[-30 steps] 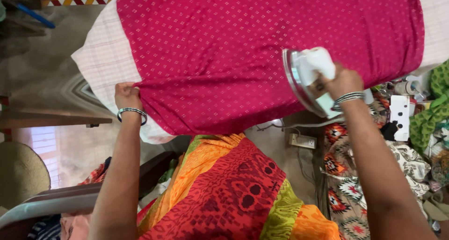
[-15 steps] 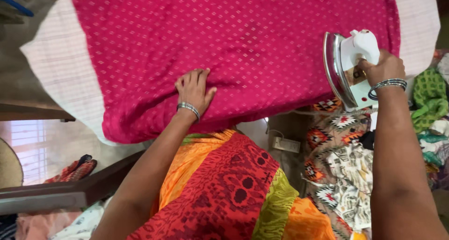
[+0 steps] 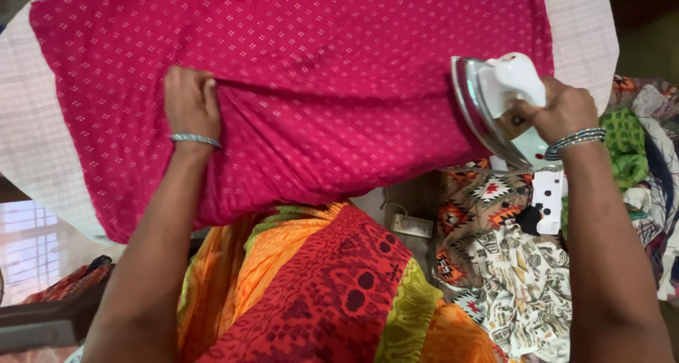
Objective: The person irons a pink patterned garment on an ironing board. They repeatedly smooth the fabric with one hand while moving a white electric iron with the other, repositioning the garment several times to cover different areas.
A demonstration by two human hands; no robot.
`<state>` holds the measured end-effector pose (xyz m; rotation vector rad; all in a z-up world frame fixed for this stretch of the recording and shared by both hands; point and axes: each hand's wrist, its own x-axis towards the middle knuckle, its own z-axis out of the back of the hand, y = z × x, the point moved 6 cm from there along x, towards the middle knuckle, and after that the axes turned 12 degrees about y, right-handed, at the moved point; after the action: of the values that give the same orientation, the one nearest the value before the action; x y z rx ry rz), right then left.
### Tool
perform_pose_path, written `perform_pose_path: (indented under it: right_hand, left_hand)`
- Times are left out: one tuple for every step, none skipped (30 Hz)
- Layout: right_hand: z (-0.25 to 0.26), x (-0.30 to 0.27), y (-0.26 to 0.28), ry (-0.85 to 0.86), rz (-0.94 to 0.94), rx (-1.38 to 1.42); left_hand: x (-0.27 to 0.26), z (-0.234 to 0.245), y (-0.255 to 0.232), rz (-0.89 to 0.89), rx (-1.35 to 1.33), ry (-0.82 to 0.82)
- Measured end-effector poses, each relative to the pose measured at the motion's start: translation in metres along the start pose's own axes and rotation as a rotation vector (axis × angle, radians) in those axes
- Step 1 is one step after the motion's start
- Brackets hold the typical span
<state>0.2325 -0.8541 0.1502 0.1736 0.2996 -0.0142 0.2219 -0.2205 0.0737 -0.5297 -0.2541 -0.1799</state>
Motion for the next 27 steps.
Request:
perform_pose_path:
  right_hand:
    - [0.0, -0.003, 0.009, 0.01, 0.05, -0.028]
    - [-0.002, -0.005, 0.019, 0.02, 0.102, -0.054]
    - [-0.004, -0.007, 0.029, 0.03, 0.155, -0.08]
    - [-0.012, -0.009, 0.037, 0.106, 0.148, -0.069]
    - [-0.023, -0.012, 0.047, 0.182, 0.14, -0.059]
    - [-0.035, -0.015, 0.06, 0.254, 0.136, -0.048]
    - [-0.044, -0.018, 0.082, 0.212, 0.257, -0.094]
    - [-0.054, -0.022, 0.106, 0.172, 0.379, -0.139]
    - [-0.072, -0.025, 0.125, 0.245, 0.411, -0.2]
    - [-0.087, -0.027, 0.145, 0.317, 0.444, -0.261]
    - [-0.104, -0.028, 0.166, 0.408, 0.463, -0.336]
    - [-0.118, -0.03, 0.185, 0.502, 0.477, -0.415]
    - [-0.119, -0.035, 0.206, 0.471, 0.545, -0.324]
    - [-0.121, -0.042, 0.229, 0.44, 0.614, -0.229]
    - [-0.121, -0.045, 0.253, 0.39, 0.691, -0.221]
    - [-0.12, -0.047, 0.276, 0.336, 0.762, -0.215]
    - [-0.123, -0.047, 0.296, 0.357, 0.769, -0.214]
    - [-0.125, -0.047, 0.314, 0.378, 0.774, -0.214]
    - [-0.126, -0.045, 0.33, 0.392, 0.757, -0.198]
    - [-0.129, -0.046, 0.343, 0.41, 0.73, -0.181]
    - [-0.129, -0.048, 0.346, 0.427, 0.703, -0.164]
    - [-0.127, -0.049, 0.347, 0.426, 0.695, -0.136]
    - [-0.126, -0.051, 0.346, 0.425, 0.686, -0.108]
    - [-0.125, -0.053, 0.34, 0.421, 0.671, -0.078]
    - [-0.122, -0.055, 0.33, 0.391, 0.663, -0.07]
    - [-0.119, -0.059, 0.317, 0.361, 0.655, -0.063]
    - [-0.116, -0.061, 0.301, 0.33, 0.647, -0.057]
  left_hand:
    - [0.004, 0.0, 0.006, 0.041, 0.017, -0.008]
    - [0.008, -0.004, 0.011, 0.097, 0.025, 0.024]
    - [0.011, -0.011, 0.016, 0.153, 0.034, 0.056]
    - [0.012, -0.02, 0.021, 0.21, 0.041, 0.089]
    - [0.012, -0.027, 0.022, 0.215, 0.065, 0.099]
    - [0.012, -0.033, 0.024, 0.219, 0.09, 0.105]
    - [0.011, -0.036, 0.026, 0.224, 0.116, 0.111]
    - [0.009, -0.037, 0.028, 0.224, 0.096, 0.105]
    - [0.007, -0.038, 0.029, 0.223, 0.076, 0.1]
    - [0.007, -0.038, 0.031, 0.224, 0.057, 0.093]
    - [0.006, -0.036, 0.033, 0.233, 0.053, 0.095]
    - [0.006, -0.037, 0.034, 0.244, 0.043, 0.098]
    - [0.006, -0.037, 0.034, 0.256, 0.034, 0.101]
    - [0.004, -0.036, 0.034, 0.246, 0.026, 0.093]
    - [0.003, -0.034, 0.033, 0.237, 0.017, 0.086]
    - [0.005, -0.033, 0.033, 0.222, 0.005, 0.077]
    - [0.004, -0.032, 0.034, 0.238, -0.025, 0.088]
    - [0.004, -0.032, 0.036, 0.254, -0.057, 0.1]
    - [0.004, -0.032, 0.038, 0.269, -0.089, 0.112]
    - [0.002, -0.034, 0.038, 0.261, -0.098, 0.106]
    - [0.0, -0.034, 0.039, 0.253, -0.107, 0.1]
    - [0.001, -0.034, 0.04, 0.235, -0.115, 0.095]
    - [0.0, -0.034, 0.042, 0.245, -0.106, 0.096]
    - [0.0, -0.035, 0.044, 0.248, -0.099, 0.101]
    - [0.0, -0.036, 0.045, 0.252, -0.092, 0.106]
    - [0.0, -0.037, 0.045, 0.242, -0.095, 0.104]
    - [-0.001, -0.038, 0.045, 0.233, -0.098, 0.102]
